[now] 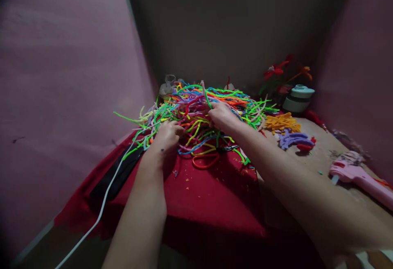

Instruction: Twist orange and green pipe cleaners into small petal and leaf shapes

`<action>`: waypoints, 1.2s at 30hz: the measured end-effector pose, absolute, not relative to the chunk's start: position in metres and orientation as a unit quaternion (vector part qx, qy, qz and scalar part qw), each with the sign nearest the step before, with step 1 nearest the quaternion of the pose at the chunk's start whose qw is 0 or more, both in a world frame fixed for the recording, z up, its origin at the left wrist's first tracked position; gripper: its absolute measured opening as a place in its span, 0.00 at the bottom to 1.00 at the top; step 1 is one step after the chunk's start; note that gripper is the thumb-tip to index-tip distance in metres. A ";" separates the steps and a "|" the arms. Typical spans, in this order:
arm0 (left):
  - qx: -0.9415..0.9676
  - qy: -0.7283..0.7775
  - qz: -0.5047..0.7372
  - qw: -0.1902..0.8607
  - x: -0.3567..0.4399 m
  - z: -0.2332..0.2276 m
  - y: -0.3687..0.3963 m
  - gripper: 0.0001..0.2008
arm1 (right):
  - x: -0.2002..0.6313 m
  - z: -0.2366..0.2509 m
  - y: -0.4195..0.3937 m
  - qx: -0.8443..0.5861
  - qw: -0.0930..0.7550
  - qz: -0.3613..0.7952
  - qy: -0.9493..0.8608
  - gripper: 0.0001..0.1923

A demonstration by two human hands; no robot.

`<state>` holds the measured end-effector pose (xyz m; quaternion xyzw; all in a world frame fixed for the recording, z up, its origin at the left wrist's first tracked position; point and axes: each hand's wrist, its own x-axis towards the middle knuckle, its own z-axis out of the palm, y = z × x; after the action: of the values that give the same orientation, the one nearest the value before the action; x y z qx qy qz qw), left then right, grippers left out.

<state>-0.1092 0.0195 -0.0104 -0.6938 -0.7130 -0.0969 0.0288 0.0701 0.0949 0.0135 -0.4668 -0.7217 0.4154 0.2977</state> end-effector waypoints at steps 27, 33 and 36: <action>-0.513 -0.795 -0.316 -0.073 -0.135 -0.025 0.040 0.21 | 0.045 -0.003 0.115 -0.410 0.220 0.379 -0.800 0.20; -0.491 -0.799 -0.348 -0.009 -0.130 -0.035 0.050 0.13 | 0.047 -0.004 0.105 -0.404 0.215 0.404 -0.792 0.21; -0.484 -0.793 -0.371 0.018 -0.123 -0.031 0.049 0.10 | 0.047 -0.004 0.103 -0.409 0.211 0.403 -0.791 0.22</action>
<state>-0.1232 0.0489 -0.0310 -0.4837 -0.7927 -0.3706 0.0175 0.0473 0.1027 -0.0037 -0.4093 -0.7911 0.4028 0.2106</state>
